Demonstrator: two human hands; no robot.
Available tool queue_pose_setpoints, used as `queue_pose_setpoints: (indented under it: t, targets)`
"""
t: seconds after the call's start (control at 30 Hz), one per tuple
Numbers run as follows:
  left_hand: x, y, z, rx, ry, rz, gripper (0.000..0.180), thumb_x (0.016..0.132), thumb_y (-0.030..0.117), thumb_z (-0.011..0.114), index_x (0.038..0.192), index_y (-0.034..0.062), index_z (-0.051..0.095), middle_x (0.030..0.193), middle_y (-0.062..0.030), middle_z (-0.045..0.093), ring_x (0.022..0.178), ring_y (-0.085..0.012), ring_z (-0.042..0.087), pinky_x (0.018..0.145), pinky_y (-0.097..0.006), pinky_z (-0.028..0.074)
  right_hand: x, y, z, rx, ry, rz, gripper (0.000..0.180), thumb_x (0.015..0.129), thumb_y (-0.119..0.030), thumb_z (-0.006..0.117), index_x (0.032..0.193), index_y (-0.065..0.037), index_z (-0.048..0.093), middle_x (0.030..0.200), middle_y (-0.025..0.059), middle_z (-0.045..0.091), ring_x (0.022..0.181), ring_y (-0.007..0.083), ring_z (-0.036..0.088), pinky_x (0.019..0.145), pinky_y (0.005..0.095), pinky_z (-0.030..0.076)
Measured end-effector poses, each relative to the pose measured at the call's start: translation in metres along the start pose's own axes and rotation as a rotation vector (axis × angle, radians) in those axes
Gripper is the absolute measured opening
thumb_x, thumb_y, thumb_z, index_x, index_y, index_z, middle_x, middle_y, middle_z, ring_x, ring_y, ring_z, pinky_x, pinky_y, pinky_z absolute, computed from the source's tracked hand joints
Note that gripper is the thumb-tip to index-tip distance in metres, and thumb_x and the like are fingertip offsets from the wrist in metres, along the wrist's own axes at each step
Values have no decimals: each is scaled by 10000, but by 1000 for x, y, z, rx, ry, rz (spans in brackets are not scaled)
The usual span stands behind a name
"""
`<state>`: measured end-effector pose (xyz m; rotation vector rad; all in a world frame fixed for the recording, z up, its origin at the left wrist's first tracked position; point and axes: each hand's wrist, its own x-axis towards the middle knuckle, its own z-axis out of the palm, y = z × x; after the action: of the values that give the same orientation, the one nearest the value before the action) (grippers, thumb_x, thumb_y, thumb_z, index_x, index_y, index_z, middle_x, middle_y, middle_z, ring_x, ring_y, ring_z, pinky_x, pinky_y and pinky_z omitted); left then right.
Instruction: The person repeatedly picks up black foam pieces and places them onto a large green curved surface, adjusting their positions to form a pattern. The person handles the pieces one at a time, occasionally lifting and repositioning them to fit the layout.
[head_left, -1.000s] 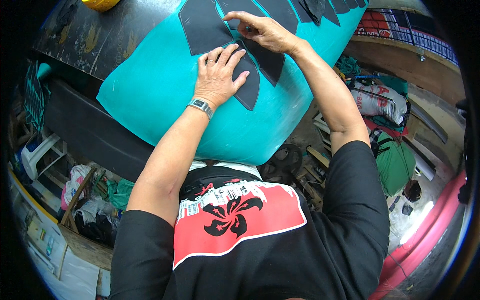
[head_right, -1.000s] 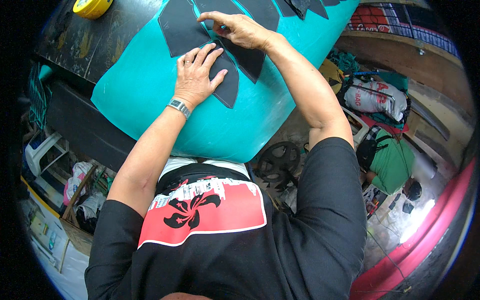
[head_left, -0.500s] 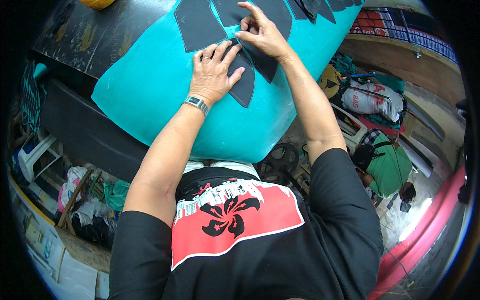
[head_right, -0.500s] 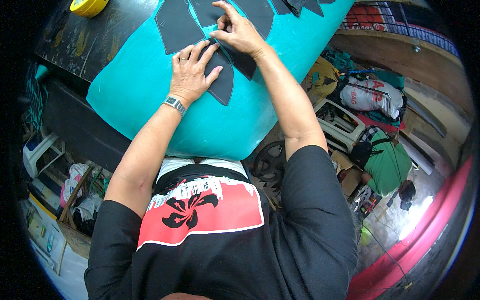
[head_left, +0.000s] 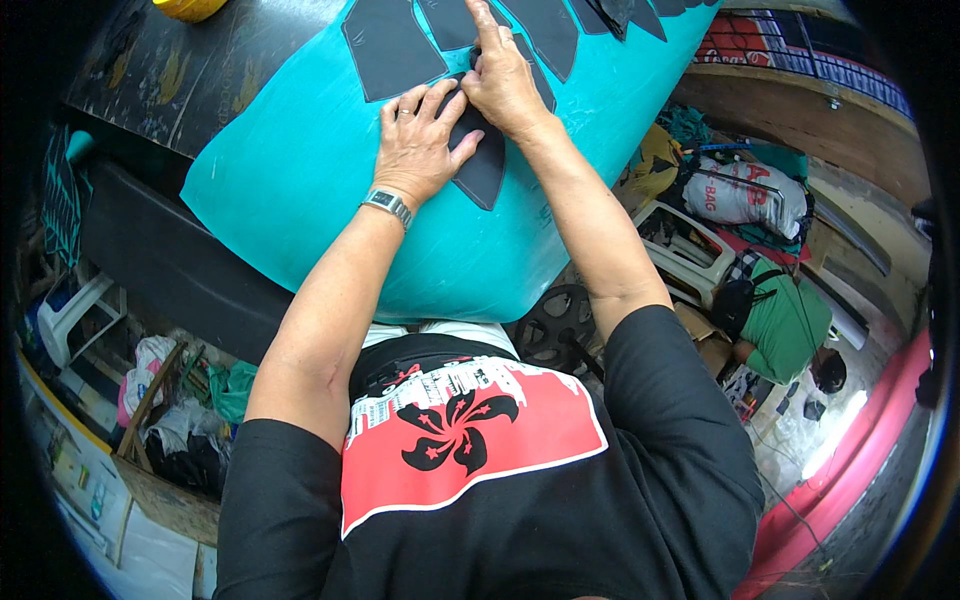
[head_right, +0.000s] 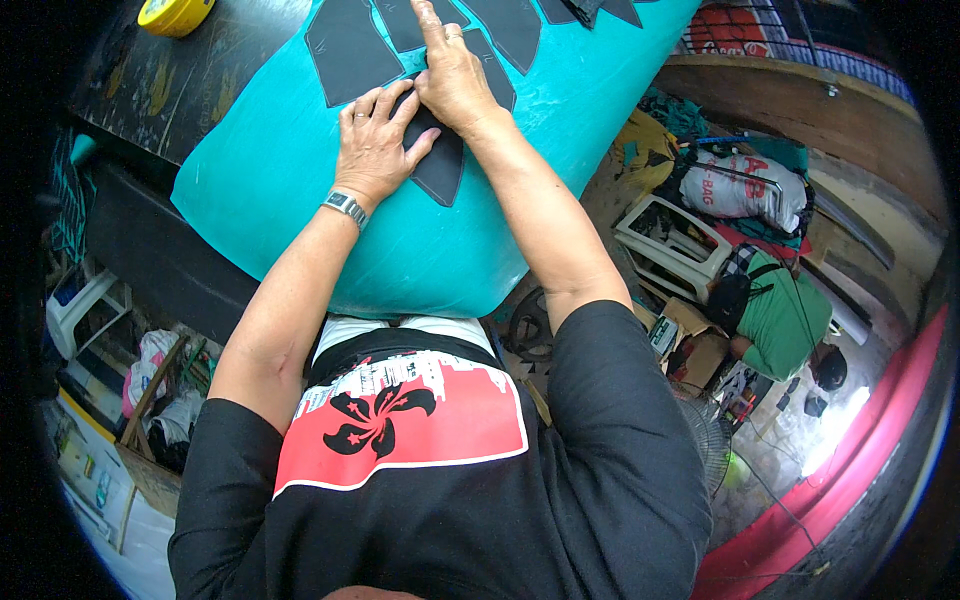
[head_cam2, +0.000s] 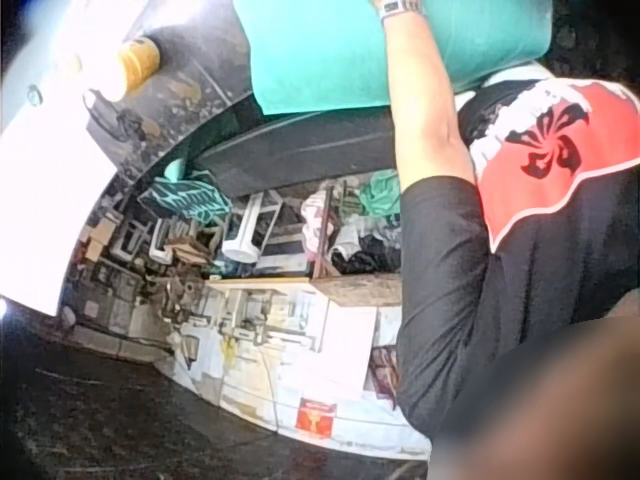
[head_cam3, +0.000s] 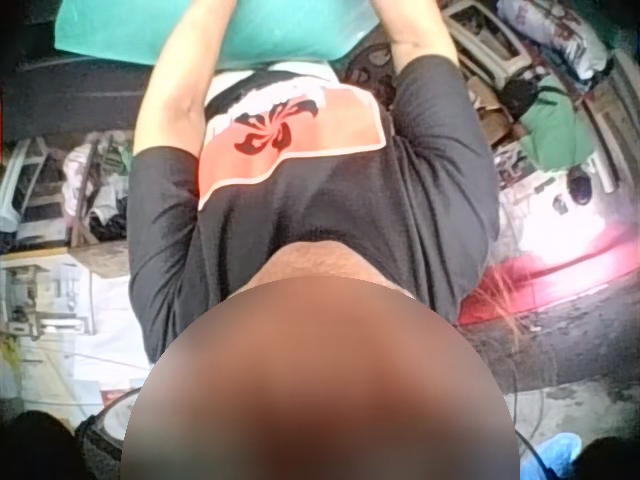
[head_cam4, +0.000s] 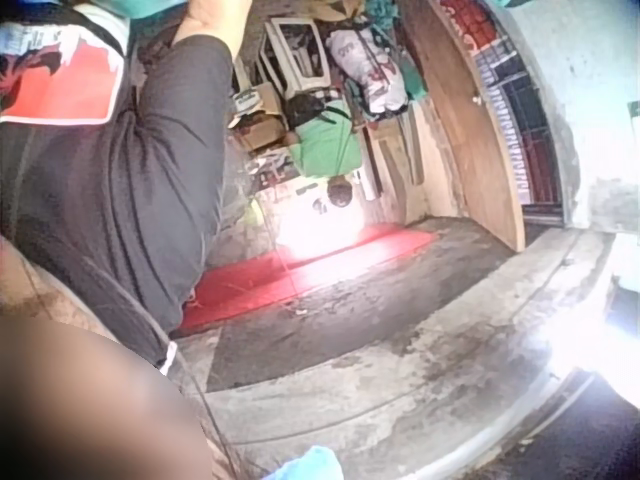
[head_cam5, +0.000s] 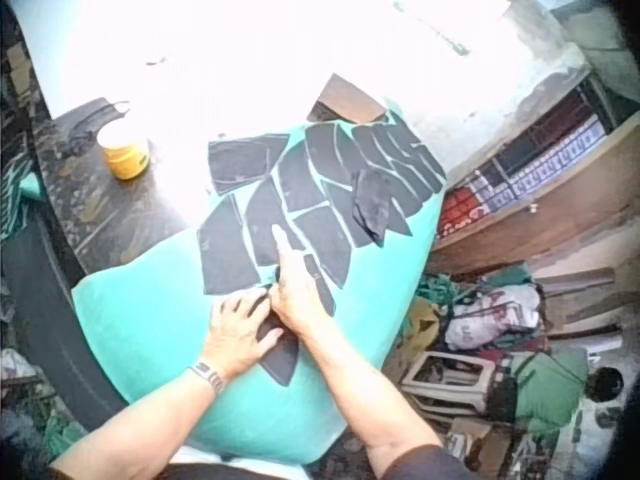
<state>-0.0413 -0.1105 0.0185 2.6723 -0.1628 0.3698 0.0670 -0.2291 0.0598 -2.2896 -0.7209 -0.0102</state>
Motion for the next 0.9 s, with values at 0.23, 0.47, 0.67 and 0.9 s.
queue_pose_setpoints:
  t: [0.23, 0.47, 0.67, 0.9]
  targets:
    - [-1, 0, 0, -6, 6, 11, 524, 826, 460, 739, 1289, 245, 622, 1348, 14, 522, 1256, -210, 444, 1060, -449, 319, -12, 1, -7, 287, -121, 340, 757, 844, 69, 557, 1543, -98, 318, 1293, 238, 543, 1138, 362, 574, 979, 415, 480]
    - [-1, -1, -2, -44, -9, 10, 489, 848, 415, 719, 1304, 266, 625, 1369, 12, 530, 1263, -219, 456, 1075, -446, 329, -65, 1, 7, 95, 105, -3, 698, 890, 64, 571, 1521, -109, 329, 1462, 263, 428, 1138, 318, 663, 907, 422, 556]
    - [-1, -2, -2, -55, -12, 10, 478, 848, 399, 714, 1302, 280, 629, 1363, 10, 534, 1261, -217, 459, 1073, -444, 328, -70, 7, 9, 155, 106, 7, 689, 906, -6, 603, 1529, -94, 322, 1509, 251, 395, 1198, 341, 621, 1084, 455, 429]
    - [-1, -1, 0, -63, 19, 9, 437, 815, 375, 741, 1221, 232, 665, 1342, 15, 539, 1258, -219, 451, 1067, -453, 313, -63, 3, 6, -79, -24, -156, 607, 985, -210, 540, 1534, -94, 307, 1525, 214, 390, 1465, 406, 294, 1141, 581, 306]
